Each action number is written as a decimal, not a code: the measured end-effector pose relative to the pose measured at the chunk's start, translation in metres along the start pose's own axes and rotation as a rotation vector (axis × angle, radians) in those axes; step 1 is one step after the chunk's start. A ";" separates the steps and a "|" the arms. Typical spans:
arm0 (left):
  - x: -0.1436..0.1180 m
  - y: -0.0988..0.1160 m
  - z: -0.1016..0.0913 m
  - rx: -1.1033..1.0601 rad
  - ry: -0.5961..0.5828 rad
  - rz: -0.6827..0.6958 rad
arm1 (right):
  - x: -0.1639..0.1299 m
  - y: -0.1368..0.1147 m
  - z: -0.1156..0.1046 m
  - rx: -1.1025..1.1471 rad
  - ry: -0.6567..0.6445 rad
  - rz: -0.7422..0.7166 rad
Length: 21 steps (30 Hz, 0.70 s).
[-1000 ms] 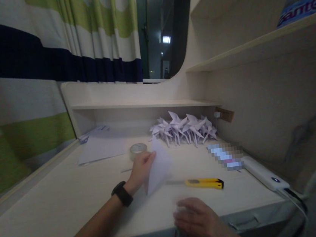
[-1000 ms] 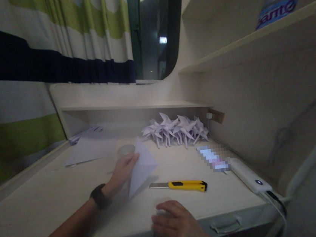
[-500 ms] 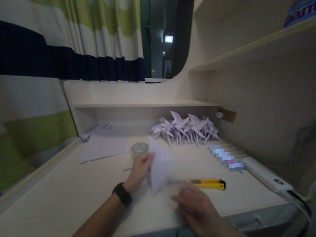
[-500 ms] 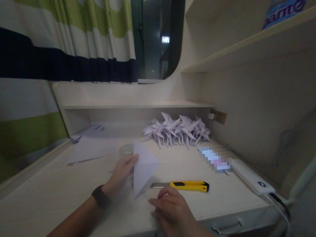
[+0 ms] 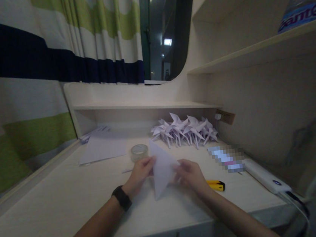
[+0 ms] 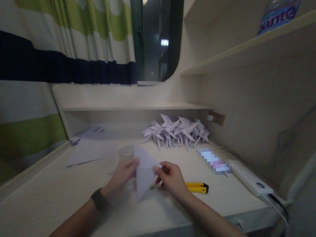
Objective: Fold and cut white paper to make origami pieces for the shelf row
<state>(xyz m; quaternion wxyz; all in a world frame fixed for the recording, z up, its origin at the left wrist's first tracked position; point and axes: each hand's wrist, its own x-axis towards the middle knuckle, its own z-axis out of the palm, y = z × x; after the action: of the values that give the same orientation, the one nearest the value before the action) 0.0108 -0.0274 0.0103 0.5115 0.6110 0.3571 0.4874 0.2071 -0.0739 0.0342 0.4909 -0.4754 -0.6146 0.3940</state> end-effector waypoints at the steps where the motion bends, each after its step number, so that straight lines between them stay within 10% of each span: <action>1: 0.000 0.000 0.000 -0.007 0.004 -0.007 | 0.001 0.002 0.000 0.038 -0.002 0.014; 16: 0.002 0.002 0.008 0.209 0.200 0.119 | 0.014 0.020 0.002 -0.041 0.206 -0.012; 21: -0.008 -0.003 0.020 0.272 0.001 0.146 | 0.016 0.017 0.009 -0.127 0.253 -0.078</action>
<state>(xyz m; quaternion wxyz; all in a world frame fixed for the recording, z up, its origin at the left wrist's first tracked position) 0.0281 -0.0400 0.0057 0.3871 0.6986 0.3747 0.4709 0.2007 -0.0545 0.0200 0.5483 -0.5270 -0.5897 0.2719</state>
